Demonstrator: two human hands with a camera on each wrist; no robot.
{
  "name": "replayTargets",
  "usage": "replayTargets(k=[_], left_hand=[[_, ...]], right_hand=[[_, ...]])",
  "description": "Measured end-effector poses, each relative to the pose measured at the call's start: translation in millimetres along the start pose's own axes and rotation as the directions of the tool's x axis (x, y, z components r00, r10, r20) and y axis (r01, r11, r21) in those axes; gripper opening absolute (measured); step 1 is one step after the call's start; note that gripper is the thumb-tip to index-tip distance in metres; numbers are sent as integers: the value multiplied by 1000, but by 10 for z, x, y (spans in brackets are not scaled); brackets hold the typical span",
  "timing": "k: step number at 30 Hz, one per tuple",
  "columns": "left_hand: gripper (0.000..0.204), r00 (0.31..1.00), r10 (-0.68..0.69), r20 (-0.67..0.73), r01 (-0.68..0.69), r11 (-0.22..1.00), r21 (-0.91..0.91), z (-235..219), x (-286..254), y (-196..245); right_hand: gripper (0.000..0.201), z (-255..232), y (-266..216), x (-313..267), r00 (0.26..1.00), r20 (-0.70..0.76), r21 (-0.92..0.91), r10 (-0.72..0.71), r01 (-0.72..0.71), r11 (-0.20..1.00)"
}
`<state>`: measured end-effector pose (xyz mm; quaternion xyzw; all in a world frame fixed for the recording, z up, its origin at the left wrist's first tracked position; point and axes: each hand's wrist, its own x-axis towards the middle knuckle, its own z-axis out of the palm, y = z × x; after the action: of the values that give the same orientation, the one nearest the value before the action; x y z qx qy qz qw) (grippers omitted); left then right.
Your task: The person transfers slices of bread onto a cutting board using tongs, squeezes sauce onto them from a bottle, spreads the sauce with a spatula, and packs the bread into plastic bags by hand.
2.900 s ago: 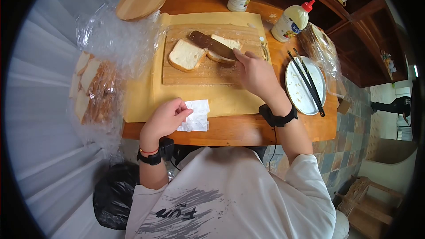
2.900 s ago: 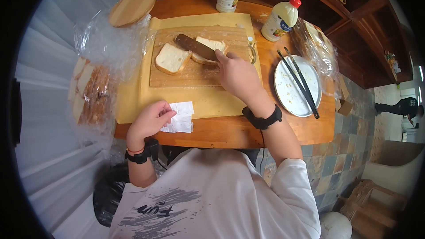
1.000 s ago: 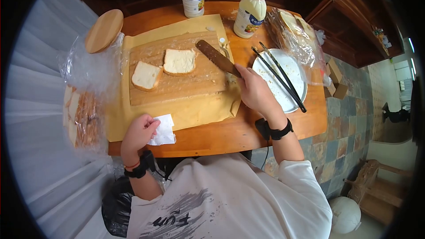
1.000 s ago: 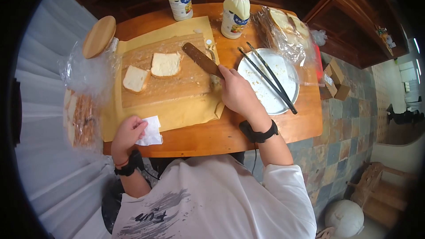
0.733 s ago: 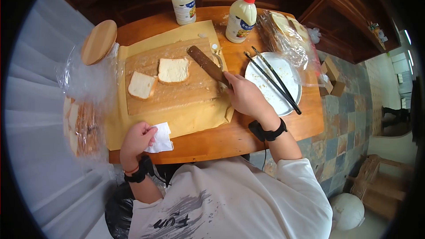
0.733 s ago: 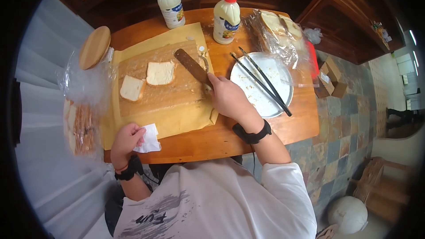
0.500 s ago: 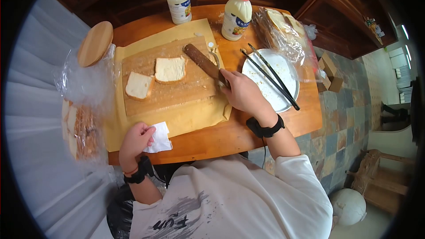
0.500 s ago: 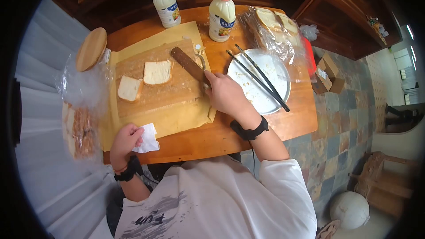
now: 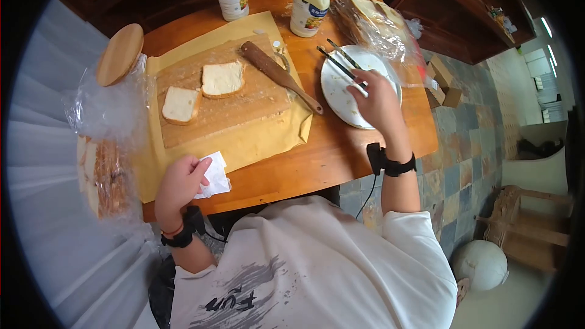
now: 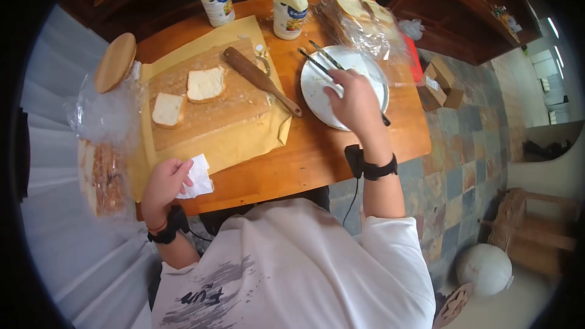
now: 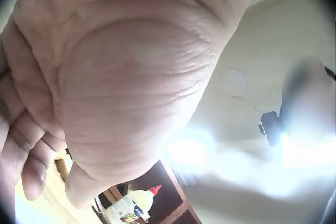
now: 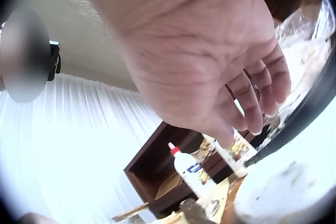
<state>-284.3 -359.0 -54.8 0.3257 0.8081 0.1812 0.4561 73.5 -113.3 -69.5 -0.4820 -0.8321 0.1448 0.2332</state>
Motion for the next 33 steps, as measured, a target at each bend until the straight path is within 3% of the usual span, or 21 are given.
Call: replayTargets(k=[1,3,4,6,10,15,17,19,20,21,22,24,26,27,29,33], left_hand=[[30,1000,12,9,-12,1000,2,6,12,58],[30,937,350,-12,-351,936,-26,39,64,195],[30,930,367,0,-367,930,-24,58,108,297],[29,808,590,10,-590,807,12,110,190,608],[19,753,637,163,-658,736,159,230,24,1591],[28,520,838,163,-845,477,244,688,315,2391],[29,501,854,142,-847,450,281,919,432,2647],[31,483,868,118,-847,429,313,1173,576,2836],[30,433,895,102,-858,375,351,1306,669,2909],[29,381,920,88,-863,320,390,1416,695,2978],[27,405,911,84,-828,326,455,1512,642,3060],[28,371,924,92,-831,286,478,1732,731,3139],[28,298,950,90,-825,210,524,1939,870,3194],[28,295,951,93,-827,206,523,2032,967,3218],[14,218,975,50,-797,148,585,2149,1088,3292],[16,215,973,86,-770,115,627,2194,1136,3368]], right_hand=[[39,-87,79,-41,999,-40,-75,17,-20,997],[40,-208,195,-126,991,-121,-171,51,-72,983],[41,-201,310,-151,989,-100,-222,109,-130,966],[41,-192,452,-194,985,-61,-299,158,-169,939],[24,-95,495,-218,992,-52,-291,119,-129,948],[24,-361,401,-399,967,-48,-200,251,-256,946],[26,-590,477,-620,969,-77,-26,234,-236,971],[27,-908,405,-881,939,17,44,344,-345,938],[27,-997,473,-1034,937,13,40,349,-349,936],[27,-1089,557,-1190,906,32,84,422,-423,902],[28,-1169,636,-1317,870,54,126,491,-493,861],[28,-1281,759,-1535,833,0,133,553,-548,826],[30,-1306,909,-1678,778,-100,143,621,-606,783],[30,-1278,950,-1715,775,-103,143,623,-608,781],[32,-1252,1002,-1726,777,-191,152,599,-580,800],[30,-1148,976,-1566,754,-162,208,637,-605,769]])
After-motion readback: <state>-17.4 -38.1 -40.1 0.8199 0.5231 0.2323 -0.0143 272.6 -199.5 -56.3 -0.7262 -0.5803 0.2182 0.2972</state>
